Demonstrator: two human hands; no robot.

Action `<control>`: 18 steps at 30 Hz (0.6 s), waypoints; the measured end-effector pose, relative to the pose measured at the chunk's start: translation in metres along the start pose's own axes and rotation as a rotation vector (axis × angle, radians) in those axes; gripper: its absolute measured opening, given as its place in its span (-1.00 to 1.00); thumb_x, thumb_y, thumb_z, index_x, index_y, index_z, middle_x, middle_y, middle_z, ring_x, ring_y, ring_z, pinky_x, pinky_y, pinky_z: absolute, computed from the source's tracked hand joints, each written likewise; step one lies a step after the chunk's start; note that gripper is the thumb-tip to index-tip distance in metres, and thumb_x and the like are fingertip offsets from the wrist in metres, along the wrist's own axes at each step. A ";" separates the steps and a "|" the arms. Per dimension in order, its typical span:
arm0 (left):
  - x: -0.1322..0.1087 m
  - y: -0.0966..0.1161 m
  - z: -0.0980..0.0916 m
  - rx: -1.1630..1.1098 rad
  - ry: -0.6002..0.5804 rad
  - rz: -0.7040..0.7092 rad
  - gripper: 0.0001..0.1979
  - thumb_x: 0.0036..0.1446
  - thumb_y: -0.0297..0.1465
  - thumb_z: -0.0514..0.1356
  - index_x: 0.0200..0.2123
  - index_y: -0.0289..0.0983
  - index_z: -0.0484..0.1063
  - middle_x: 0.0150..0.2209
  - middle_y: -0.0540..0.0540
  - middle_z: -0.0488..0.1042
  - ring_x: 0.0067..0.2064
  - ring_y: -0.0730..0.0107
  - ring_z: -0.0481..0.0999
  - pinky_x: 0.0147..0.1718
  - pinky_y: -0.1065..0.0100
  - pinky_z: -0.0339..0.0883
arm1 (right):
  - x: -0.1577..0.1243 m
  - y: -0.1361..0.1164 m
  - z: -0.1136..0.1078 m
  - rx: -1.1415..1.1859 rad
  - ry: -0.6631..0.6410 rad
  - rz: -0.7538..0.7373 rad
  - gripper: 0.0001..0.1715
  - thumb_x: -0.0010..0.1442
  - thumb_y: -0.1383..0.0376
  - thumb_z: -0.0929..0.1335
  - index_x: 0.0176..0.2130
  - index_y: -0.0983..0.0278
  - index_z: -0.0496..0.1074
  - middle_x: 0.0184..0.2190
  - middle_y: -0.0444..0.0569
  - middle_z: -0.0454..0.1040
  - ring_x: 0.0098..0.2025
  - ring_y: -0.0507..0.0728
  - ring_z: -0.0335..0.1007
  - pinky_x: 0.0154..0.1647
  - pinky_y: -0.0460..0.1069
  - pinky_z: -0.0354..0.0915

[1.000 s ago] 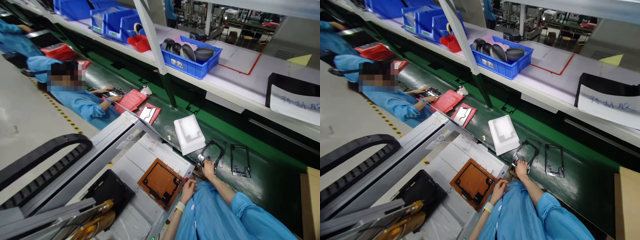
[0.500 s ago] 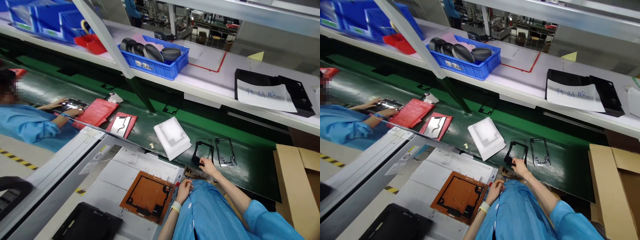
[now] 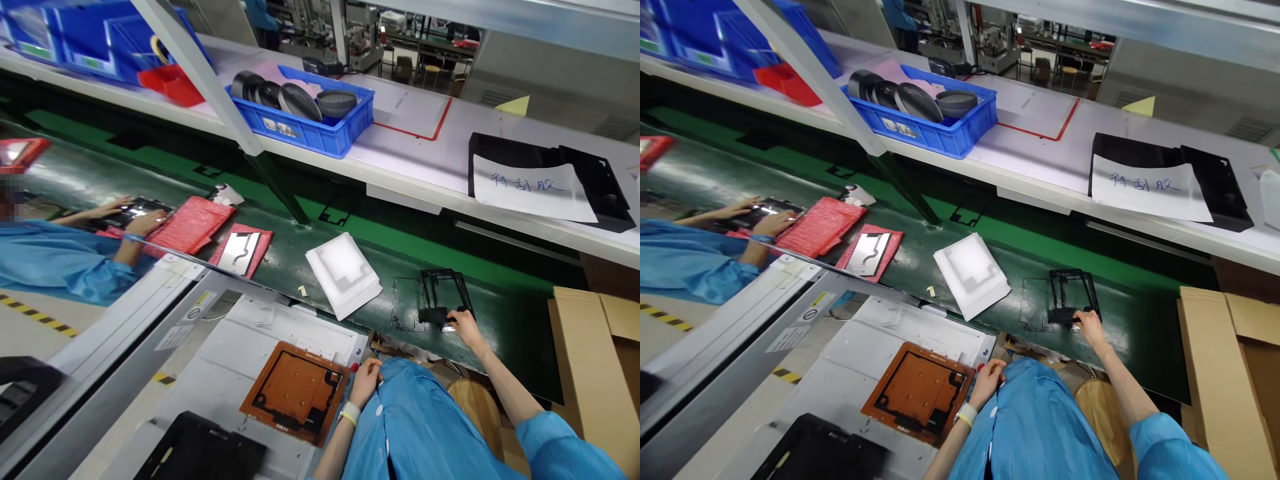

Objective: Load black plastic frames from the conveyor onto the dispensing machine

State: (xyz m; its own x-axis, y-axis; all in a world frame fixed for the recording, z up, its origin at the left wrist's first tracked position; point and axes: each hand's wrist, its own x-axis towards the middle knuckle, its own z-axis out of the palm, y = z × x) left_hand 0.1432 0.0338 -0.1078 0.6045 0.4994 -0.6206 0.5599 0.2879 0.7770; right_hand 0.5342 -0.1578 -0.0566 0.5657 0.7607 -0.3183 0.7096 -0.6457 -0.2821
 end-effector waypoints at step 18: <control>-0.005 -0.024 -0.001 -0.129 0.070 0.017 -0.52 0.15 -0.02 0.08 -0.10 -0.29 0.41 -0.34 -0.18 0.61 -0.32 0.22 0.59 -0.21 0.22 0.45 | -0.014 -0.047 0.082 -0.217 0.146 0.135 -0.55 0.25 0.24 0.33 0.07 0.41 0.41 0.04 0.30 0.43 0.15 0.43 0.28 0.23 0.25 0.11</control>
State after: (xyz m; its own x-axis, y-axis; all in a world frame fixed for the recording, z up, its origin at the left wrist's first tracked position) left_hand 0.1268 0.0251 -0.1231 0.5697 0.5595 -0.6020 0.4694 0.3797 0.7972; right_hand 0.4581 -0.1439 -0.1129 0.7040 0.6808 -0.2021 0.6885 -0.7241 -0.0410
